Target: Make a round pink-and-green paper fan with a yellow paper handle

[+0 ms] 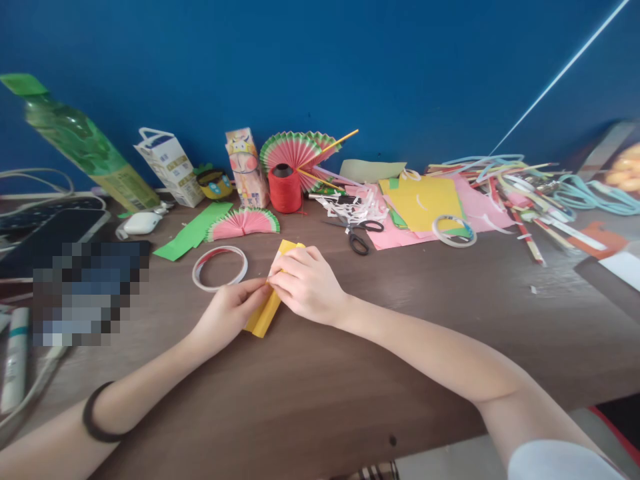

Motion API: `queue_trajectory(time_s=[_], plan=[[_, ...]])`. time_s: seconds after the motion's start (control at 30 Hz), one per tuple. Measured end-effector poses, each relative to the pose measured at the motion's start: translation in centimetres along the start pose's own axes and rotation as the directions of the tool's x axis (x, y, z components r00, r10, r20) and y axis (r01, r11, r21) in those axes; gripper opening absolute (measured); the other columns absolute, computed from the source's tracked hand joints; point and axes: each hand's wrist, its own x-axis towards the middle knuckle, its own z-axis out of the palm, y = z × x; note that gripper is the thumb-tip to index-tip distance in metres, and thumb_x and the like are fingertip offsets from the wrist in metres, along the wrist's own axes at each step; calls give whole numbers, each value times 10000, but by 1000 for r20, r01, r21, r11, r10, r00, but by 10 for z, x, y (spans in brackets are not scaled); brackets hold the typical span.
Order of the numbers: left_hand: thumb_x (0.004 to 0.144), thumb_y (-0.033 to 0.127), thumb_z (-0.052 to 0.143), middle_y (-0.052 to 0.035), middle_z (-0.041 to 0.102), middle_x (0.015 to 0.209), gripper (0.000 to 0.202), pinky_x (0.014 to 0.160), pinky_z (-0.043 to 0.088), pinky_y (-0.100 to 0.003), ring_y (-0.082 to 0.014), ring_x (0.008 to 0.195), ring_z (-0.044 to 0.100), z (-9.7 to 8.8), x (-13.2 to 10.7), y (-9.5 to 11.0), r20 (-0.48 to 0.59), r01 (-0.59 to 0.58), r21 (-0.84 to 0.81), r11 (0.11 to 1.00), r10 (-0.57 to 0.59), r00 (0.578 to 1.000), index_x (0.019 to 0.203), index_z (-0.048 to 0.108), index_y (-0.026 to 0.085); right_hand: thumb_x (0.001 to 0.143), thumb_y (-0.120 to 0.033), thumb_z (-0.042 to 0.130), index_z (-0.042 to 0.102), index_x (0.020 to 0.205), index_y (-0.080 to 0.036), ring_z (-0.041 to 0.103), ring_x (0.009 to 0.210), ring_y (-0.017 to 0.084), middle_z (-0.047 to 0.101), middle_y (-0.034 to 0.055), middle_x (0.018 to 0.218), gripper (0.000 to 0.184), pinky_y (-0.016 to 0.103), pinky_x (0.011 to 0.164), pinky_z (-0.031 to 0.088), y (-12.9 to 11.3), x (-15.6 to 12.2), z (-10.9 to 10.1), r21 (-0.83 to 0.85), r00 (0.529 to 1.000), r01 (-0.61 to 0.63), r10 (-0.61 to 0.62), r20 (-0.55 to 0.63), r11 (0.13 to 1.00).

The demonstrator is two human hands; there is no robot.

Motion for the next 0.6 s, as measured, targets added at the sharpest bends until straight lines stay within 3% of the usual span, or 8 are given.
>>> queue_trajectory(time_s=[0.2, 0.43, 0.6], plan=[[867, 373, 359, 19, 591, 655, 357, 584, 380, -221, -133, 635, 498, -1, 0, 2, -6, 0, 4, 1000, 0, 1000, 751, 625, 165, 843, -149, 530, 617, 738, -190, 545, 799, 146, 685, 2, 803, 143, 317, 710, 361, 1, 0, 0, 51, 1000, -12, 13, -21, 999], [855, 372, 390, 8, 670, 761, 338, 663, 437, -242, -171, 738, 580, -1, 0, 0, -20, 38, -30, 999, -38, 999, 828, 669, 183, 808, -141, 553, 600, 715, -205, 544, 802, 157, 671, 6, 821, 122, 328, 737, 388, 1, 2, 1, 201, 981, -193, 192, 27, 960], [855, 380, 397, 8, 697, 827, 350, 693, 447, -250, -183, 768, 605, -2, 1, -1, -17, 62, -65, 996, -64, 998, 910, 685, 189, 800, -147, 563, 603, 712, -204, 548, 825, 176, 655, 21, 824, 112, 351, 753, 415, 9, 5, -3, 233, 956, -280, 292, -19, 931]])
